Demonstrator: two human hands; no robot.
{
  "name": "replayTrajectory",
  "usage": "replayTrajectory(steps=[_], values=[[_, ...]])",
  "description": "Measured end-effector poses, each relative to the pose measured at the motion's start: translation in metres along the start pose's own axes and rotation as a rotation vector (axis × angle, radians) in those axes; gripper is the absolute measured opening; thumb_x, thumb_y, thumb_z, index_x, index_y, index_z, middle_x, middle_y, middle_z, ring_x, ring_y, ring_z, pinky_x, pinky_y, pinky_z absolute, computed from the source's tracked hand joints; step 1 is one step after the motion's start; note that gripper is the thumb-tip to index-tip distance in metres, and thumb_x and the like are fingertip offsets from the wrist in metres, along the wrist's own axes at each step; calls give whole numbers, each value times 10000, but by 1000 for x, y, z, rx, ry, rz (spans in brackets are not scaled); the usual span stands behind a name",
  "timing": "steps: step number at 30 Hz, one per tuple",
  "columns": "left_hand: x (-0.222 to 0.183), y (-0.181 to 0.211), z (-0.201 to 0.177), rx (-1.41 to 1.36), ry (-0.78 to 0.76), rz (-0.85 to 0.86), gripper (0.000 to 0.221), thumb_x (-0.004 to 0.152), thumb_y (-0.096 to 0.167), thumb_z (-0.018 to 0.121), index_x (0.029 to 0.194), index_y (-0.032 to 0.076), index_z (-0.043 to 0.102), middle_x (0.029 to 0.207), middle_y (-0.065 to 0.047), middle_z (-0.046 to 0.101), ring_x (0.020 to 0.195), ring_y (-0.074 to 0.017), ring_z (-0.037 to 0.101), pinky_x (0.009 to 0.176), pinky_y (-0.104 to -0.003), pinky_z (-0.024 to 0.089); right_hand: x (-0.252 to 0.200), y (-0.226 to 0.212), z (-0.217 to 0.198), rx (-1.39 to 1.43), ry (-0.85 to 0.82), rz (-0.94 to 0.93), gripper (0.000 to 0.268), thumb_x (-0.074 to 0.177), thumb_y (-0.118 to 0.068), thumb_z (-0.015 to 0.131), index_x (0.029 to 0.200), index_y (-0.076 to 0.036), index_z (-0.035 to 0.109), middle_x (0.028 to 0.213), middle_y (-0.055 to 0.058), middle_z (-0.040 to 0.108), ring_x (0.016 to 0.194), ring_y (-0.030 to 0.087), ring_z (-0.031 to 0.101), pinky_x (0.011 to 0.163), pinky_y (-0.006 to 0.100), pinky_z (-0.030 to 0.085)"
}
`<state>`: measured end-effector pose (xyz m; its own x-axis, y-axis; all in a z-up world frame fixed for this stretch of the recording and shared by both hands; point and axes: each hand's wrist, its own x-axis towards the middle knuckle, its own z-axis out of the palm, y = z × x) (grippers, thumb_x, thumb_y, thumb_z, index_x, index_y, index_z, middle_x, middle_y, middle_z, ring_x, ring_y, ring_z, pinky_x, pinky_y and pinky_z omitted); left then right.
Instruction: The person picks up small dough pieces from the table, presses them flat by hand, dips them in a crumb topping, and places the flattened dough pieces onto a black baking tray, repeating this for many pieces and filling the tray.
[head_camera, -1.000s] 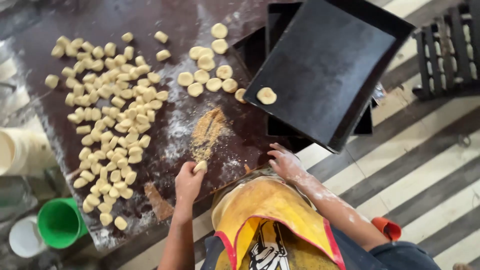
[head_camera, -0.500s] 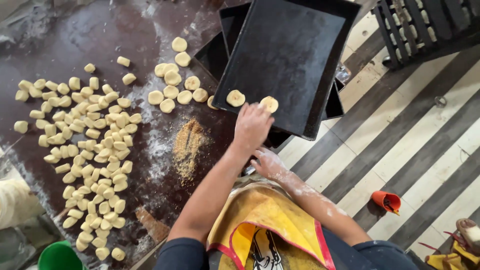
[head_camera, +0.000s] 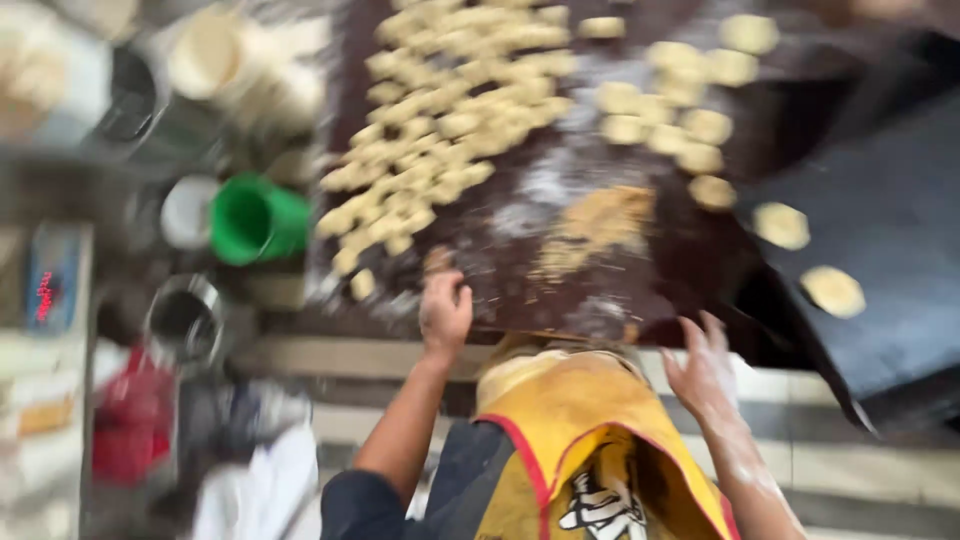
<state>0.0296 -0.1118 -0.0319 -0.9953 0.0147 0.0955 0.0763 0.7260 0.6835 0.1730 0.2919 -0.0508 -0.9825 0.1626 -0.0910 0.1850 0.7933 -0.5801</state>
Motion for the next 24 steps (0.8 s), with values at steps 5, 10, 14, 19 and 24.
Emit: replayTrajectory(steps=[5,10,14,19,24], values=[[11,-88,-74,356,341,-219,574,780,166,784,1306,30,598,1328,-229,558,1239,-437,550,1000,-491,474,14,-9,16,-391,-215,149,1090,752,-502,792,1601,-37,290,1606,379,218,1490,561,236,1209,596,267],[25,-142,-105,393,115,-123,666,708,62,733,1362,47,606,1289,-244,565,1173,-451,568,1004,-503,472,34,-23,28,-485,-337,284,1243,725,-635,787,1624,-59,150,1621,399,88,1484,601,134,1181,655,211],[37,-187,-99,243,36,150,411,818,0,682,1226,28,650,1236,-229,625,1171,-435,607,1034,-483,508,36,-49,18,-532,-379,381,1311,700,-647,790,1646,-48,107,1655,380,57,1514,580,111,1214,660,193],[64,-79,-92,-15,-148,5,381,810,86,749,1183,46,682,1111,-131,676,971,-300,668,864,-381,555,44,-57,16,-480,-424,453,1386,693,-697,790,1632,-41,10,1643,378,-48,1513,583,-4,1195,678,124],[85,8,8,-430,-325,-75,347,891,185,766,1216,66,731,1070,-67,687,886,-140,651,798,-260,549,49,-63,11,-486,-469,482,1461,650,-768,789,1625,-61,-38,1644,364,-105,1519,563,-64,1205,669,77]])
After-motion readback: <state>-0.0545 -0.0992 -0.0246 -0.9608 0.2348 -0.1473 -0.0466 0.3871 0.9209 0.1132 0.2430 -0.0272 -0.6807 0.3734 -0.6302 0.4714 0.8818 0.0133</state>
